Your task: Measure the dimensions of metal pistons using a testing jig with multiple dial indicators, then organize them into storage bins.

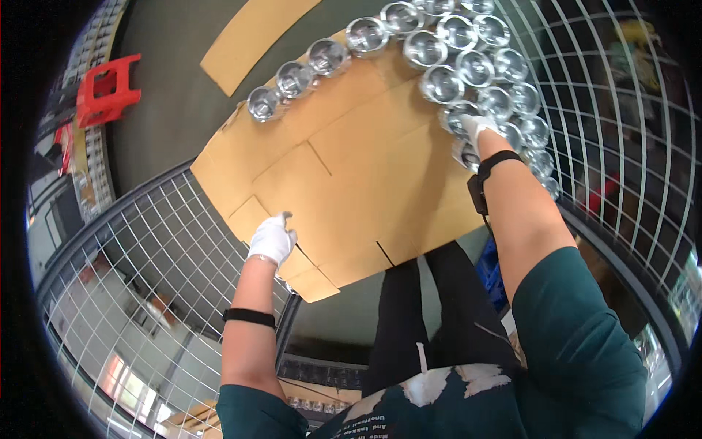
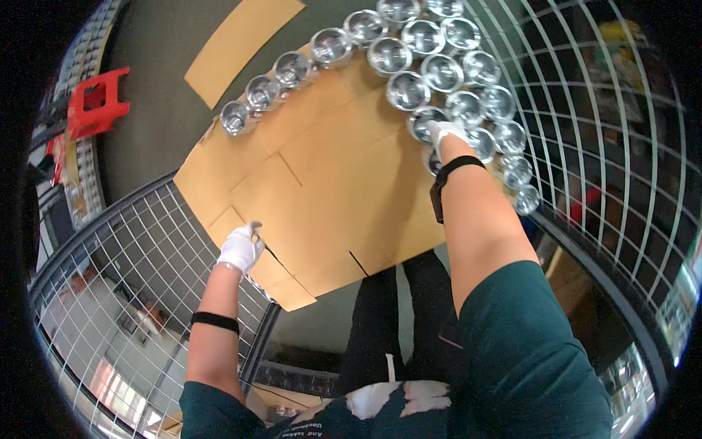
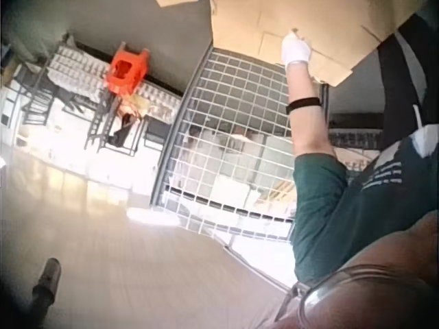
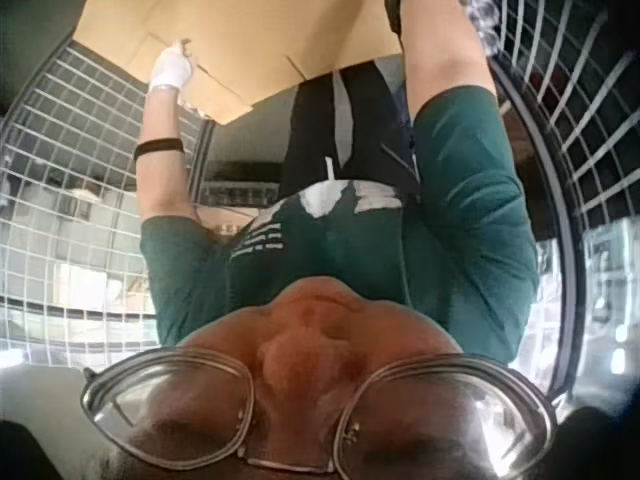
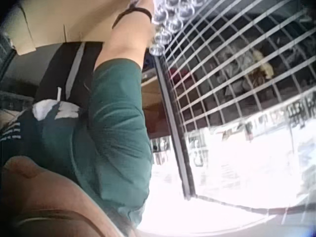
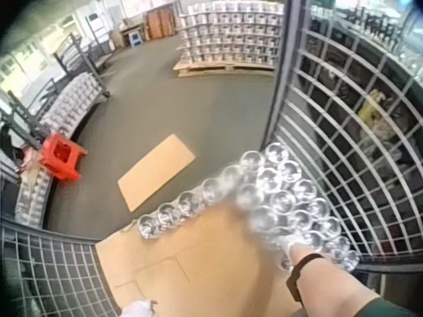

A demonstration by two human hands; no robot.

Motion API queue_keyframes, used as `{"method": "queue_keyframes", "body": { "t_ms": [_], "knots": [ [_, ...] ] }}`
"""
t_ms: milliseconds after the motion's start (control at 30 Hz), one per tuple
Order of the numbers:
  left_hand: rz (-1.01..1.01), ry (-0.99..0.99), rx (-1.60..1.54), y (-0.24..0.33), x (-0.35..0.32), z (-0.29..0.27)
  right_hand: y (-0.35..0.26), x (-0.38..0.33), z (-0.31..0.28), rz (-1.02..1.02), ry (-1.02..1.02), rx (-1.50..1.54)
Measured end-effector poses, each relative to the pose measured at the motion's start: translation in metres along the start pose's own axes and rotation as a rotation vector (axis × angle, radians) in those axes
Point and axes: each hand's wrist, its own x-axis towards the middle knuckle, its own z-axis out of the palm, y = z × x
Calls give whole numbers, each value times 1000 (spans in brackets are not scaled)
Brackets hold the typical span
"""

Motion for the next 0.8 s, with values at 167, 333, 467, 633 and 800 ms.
{"method": "queue_keyframes", "body": {
  "t_ms": [167,333,467,633,800],
  "knots": [
    [21,450,-67,20,85,-53,-15,-38,33,332,456,437],
    [69,862,-248,60,177,-105,7,-89,8,-87,241,-209],
    [-113,709,-134,63,228,-120,47,-126,13,-311,157,-364],
    [-268,547,-237,90,255,-135,102,-133,14,-590,207,-488],
    [-312,453,-74,62,282,-151,99,-129,22,-511,209,-446]
  ]
}}
